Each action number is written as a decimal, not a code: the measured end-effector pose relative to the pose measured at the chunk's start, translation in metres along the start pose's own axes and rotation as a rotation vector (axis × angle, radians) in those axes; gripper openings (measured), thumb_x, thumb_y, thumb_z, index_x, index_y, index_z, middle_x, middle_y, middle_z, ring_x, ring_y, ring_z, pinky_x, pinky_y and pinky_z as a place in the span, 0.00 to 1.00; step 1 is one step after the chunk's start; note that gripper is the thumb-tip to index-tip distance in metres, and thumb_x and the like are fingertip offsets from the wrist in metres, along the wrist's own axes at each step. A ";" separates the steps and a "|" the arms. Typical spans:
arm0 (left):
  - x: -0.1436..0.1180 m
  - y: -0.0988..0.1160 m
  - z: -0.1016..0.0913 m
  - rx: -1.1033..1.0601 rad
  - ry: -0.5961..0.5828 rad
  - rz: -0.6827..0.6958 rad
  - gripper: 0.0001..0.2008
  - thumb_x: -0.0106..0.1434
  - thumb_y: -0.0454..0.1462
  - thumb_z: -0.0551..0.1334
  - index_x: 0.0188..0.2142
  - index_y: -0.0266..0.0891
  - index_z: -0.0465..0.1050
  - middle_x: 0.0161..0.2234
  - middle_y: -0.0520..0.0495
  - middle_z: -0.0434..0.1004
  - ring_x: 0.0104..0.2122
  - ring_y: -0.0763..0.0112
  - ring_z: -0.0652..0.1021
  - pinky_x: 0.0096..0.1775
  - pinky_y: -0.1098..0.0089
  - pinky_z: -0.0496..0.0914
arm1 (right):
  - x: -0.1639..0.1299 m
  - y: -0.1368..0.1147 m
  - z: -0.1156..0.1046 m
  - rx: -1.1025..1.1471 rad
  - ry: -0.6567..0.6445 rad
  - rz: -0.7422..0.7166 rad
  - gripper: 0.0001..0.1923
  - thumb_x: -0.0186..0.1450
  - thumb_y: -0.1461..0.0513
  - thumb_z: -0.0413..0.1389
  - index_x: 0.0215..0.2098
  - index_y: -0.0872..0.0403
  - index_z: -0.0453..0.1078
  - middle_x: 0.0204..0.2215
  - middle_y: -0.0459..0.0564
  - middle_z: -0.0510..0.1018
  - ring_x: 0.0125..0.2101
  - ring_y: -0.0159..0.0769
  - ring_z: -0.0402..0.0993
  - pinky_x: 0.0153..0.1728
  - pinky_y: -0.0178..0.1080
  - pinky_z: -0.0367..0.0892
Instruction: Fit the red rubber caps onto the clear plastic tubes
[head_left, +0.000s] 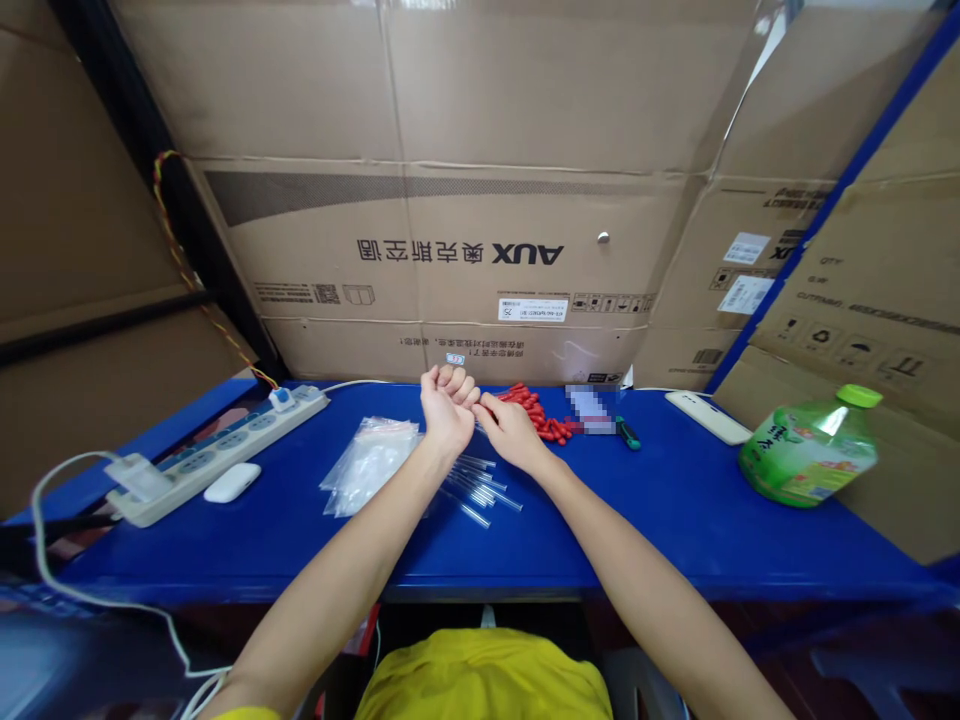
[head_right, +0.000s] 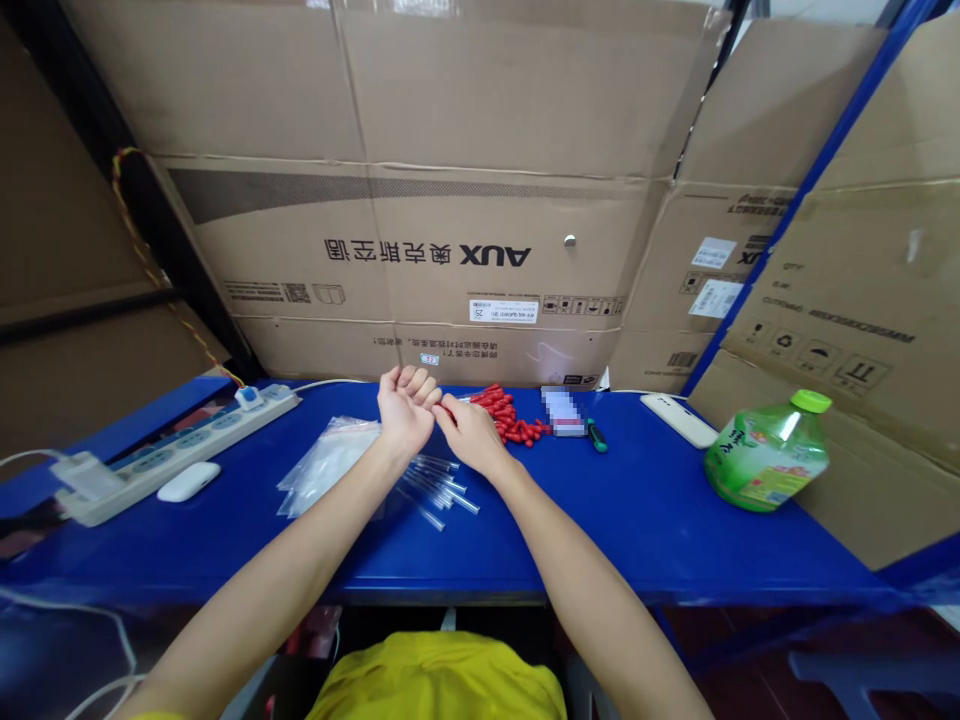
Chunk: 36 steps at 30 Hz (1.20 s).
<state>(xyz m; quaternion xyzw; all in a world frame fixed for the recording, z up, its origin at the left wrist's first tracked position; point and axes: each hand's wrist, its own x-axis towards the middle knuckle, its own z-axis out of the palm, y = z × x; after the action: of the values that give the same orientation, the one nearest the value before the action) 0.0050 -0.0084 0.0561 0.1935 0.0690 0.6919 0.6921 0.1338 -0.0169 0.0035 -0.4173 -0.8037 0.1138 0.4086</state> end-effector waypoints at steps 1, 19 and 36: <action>0.000 0.002 0.002 -0.002 0.023 0.015 0.20 0.73 0.38 0.50 0.24 0.42 0.45 0.19 0.59 0.41 0.15 0.78 0.48 0.18 0.72 0.48 | 0.000 -0.003 0.000 0.018 0.010 -0.026 0.16 0.77 0.54 0.47 0.34 0.50 0.66 0.27 0.45 0.75 0.28 0.35 0.70 0.32 0.35 0.56; 0.003 0.017 0.008 0.154 0.127 0.160 0.20 0.70 0.38 0.52 0.25 0.43 0.40 0.18 0.60 0.38 0.14 0.80 0.45 0.17 0.70 0.43 | -0.008 -0.029 -0.004 -0.121 0.082 -0.009 0.21 0.79 0.50 0.43 0.33 0.50 0.67 0.26 0.45 0.75 0.27 0.34 0.70 0.33 0.34 0.57; 0.032 0.069 -0.016 0.412 0.268 0.275 0.17 0.71 0.36 0.50 0.25 0.42 0.48 0.18 0.58 0.44 0.17 0.75 0.50 0.22 0.72 0.48 | -0.018 -0.003 -0.032 0.042 0.151 0.050 0.19 0.77 0.50 0.44 0.33 0.50 0.65 0.22 0.42 0.70 0.25 0.33 0.68 0.31 0.34 0.58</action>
<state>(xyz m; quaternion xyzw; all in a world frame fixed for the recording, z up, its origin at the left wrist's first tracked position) -0.0643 0.0240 0.0722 0.2445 0.2724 0.7700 0.5226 0.1620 -0.0376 0.0157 -0.4357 -0.7576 0.1091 0.4737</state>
